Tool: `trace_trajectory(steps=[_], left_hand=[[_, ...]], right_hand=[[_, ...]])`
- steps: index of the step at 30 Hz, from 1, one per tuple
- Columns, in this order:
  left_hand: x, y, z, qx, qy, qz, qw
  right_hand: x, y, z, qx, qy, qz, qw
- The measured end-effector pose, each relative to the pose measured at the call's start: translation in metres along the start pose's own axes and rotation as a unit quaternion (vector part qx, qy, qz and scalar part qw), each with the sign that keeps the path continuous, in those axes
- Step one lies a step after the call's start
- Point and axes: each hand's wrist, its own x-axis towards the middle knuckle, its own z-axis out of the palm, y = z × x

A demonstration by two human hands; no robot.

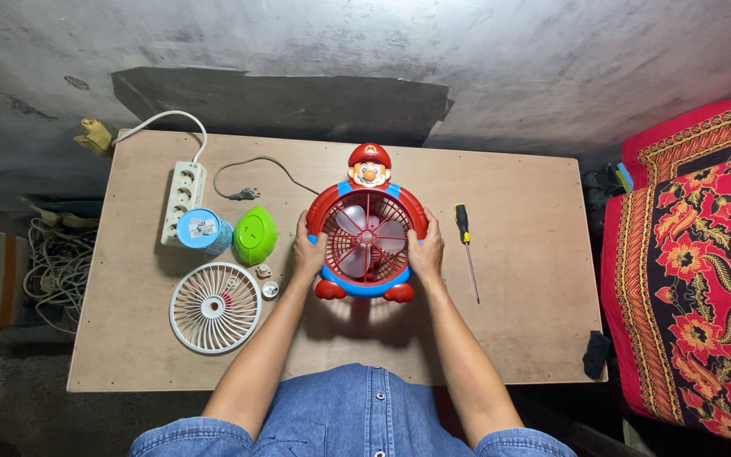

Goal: The person reassembles a red Mario-themed electric fan on a wooden table. They place the fan blades into the red cage, attach the front grille, and use a screwdriver to tighten screws on the base and front of the fan.

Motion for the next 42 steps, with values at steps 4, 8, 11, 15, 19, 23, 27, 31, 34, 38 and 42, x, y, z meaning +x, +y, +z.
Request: trace_trajectory(steps=[4,8,11,15,19,23,27,31,34,38,42], left_hand=[[0.0,0.007,-0.002,0.002,0.012,0.067,0.998],[-0.001,0.014,-0.003,0.01,0.014,0.056,0.998],[0.0,0.018,-0.003,0.033,0.02,0.087,0.995],[0.002,0.019,0.0,0.013,-0.01,0.061,0.998],[0.001,0.017,-0.001,0.039,-0.018,0.041,0.998],[0.002,0.014,-0.004,0.019,-0.004,0.067,0.998],[-0.002,0.009,-0.003,-0.016,-0.003,0.066,0.998],[-0.002,0.007,0.0,-0.024,0.011,0.064,0.998],[0.001,0.007,0.0,-0.003,0.008,0.045,0.999],[0.003,0.006,0.001,-0.002,0.014,0.077,0.997],[0.011,0.001,0.007,0.01,0.003,-0.09,0.996]], right_hand=[[0.001,0.001,-0.005,0.06,-0.01,0.023,0.998],[-0.003,0.003,-0.006,0.037,-0.004,0.02,0.999],[-0.005,0.005,-0.004,0.025,0.01,-0.032,0.999],[-0.001,0.01,-0.005,-0.013,-0.001,0.013,1.0],[0.005,0.016,-0.007,-0.064,-0.028,-0.033,0.997],[0.007,0.019,-0.004,-0.065,-0.036,-0.028,0.997],[0.009,0.018,-0.004,-0.071,-0.038,-0.038,0.996],[0.012,0.011,-0.007,-0.08,-0.05,-0.032,0.995],[0.011,0.001,-0.007,-0.059,-0.036,-0.032,0.997],[0.009,-0.001,-0.004,-0.05,-0.019,0.019,0.998],[0.021,0.021,0.002,-0.015,0.001,0.107,0.994]])
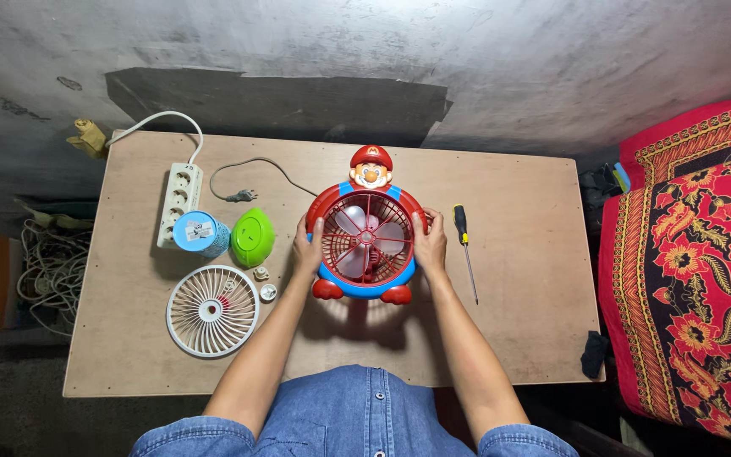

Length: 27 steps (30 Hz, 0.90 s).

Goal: The person reassembles a red Mario-themed electric fan on a wooden table. They place the fan blades into the red cage, attach the front grille, and use a screwdriver to tighten screws on the base and front of the fan.

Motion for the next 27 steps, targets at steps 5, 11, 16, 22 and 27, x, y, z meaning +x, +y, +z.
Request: trace_trajectory(steps=[5,11,16,22,27], left_hand=[[0.009,-0.011,0.005,-0.324,-0.048,-0.006,0.945],[0.024,-0.004,-0.011,-0.318,-0.105,-0.049,0.941],[0.044,0.031,-0.035,-0.141,-0.177,-0.077,0.971],[0.045,0.106,-0.05,-0.121,-0.264,0.101,0.951],[0.043,0.17,-0.064,0.048,-0.269,0.254,0.928]], right_hand=[[0.024,0.023,-0.002,0.139,-0.1,0.02,0.985],[0.034,0.027,-0.015,0.158,-0.191,0.129,0.96],[0.038,0.006,-0.02,0.171,-0.202,0.148,0.953],[0.057,-0.062,-0.072,0.248,-0.25,0.048,0.935],[0.065,-0.117,-0.116,0.166,-0.248,-0.024,0.954]])
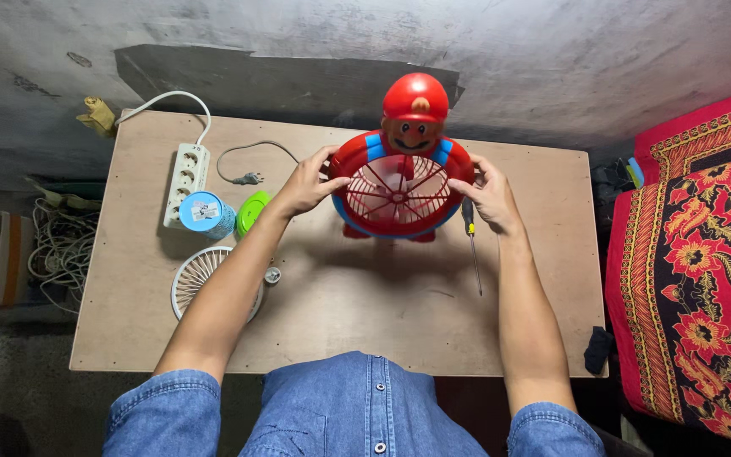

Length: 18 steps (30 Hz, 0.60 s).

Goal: The person reassembles a red Mario-themed electric fan on a wooden table. They place the fan blades into the red cage, attach the front grille, and use a screwdriver to tighten screws on the base and front of the fan.

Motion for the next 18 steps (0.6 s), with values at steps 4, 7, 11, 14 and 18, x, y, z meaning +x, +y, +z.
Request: trace_trajectory(steps=[4,7,11,14,18], left_hand=[[-0.004,0.017,0.012,0.098,0.015,0.072,0.993],[-0.011,0.014,0.027,0.165,0.039,0.088,0.981],[-0.029,0.005,0.043,0.187,0.049,0.106,0.975],[-0.037,0.004,0.051,0.186,0.06,0.143,0.97],[-0.041,0.0,0.056,0.181,0.053,0.155,0.97]], right_hand=[[-0.009,-0.009,0.007,-0.136,0.041,-0.061,0.988],[-0.015,0.002,0.012,-0.256,0.085,-0.132,0.954],[-0.025,0.03,0.014,-0.333,0.114,-0.142,0.925],[-0.034,0.055,0.012,-0.326,0.121,-0.179,0.92],[-0.047,0.081,-0.003,-0.149,0.099,-0.111,0.978]])
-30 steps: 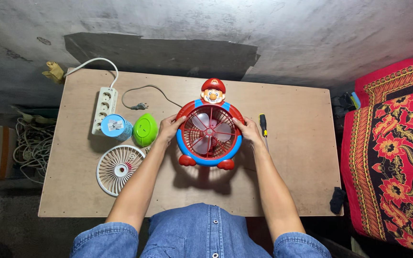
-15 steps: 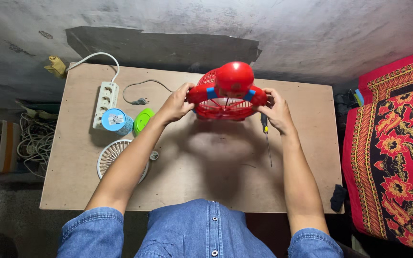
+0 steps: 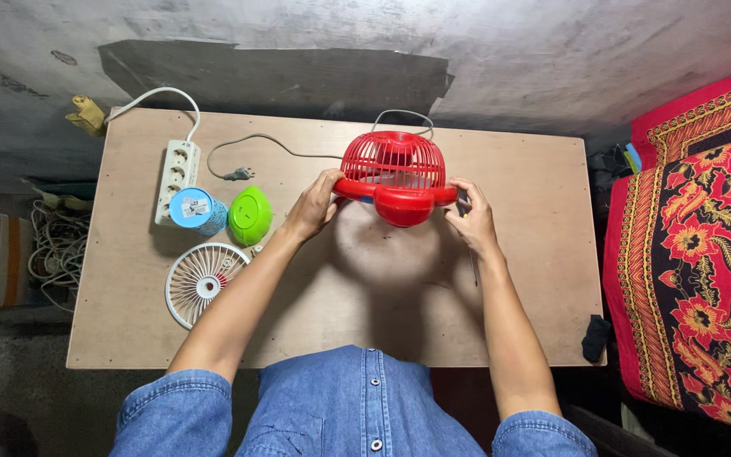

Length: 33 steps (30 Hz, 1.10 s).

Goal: The person reassembles a red Mario-themed electric fan on a wooden table. They place the fan blades into the red cage, attach the front grille, and use a screwdriver to tighten screws on the base and front of the fan.

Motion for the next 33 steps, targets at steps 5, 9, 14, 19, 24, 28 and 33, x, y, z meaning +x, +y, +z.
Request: trace_trajectory(steps=[5,9,14,19,24,28,33], left_hand=[[-0.019,0.001,0.011,0.019,-0.006,-0.019,1.0],[-0.045,-0.002,0.024,0.029,-0.013,-0.041,0.999],[-0.076,-0.011,0.06,0.018,0.153,-0.1,0.983],[-0.08,-0.017,0.097,-0.426,0.151,-0.557,0.696],[-0.083,-0.026,0.117,-0.473,0.128,-0.566,0.663],[-0.076,-0.05,0.134,-0.457,0.136,-0.599,0.644],[-0.069,-0.071,0.157,-0.445,0.191,-0.618,0.619]], right_hand=[[-0.005,0.011,-0.01,0.355,0.062,0.381,0.851],[-0.021,0.015,0.008,0.326,-0.037,0.399,0.856],[-0.045,0.034,0.026,0.317,0.014,0.385,0.867],[-0.061,0.056,0.04,0.315,0.008,0.396,0.862],[-0.06,0.079,0.055,0.273,0.018,0.408,0.871],[-0.047,0.105,0.072,0.217,0.033,0.389,0.895],[-0.027,0.122,0.094,0.21,0.076,0.372,0.901]])
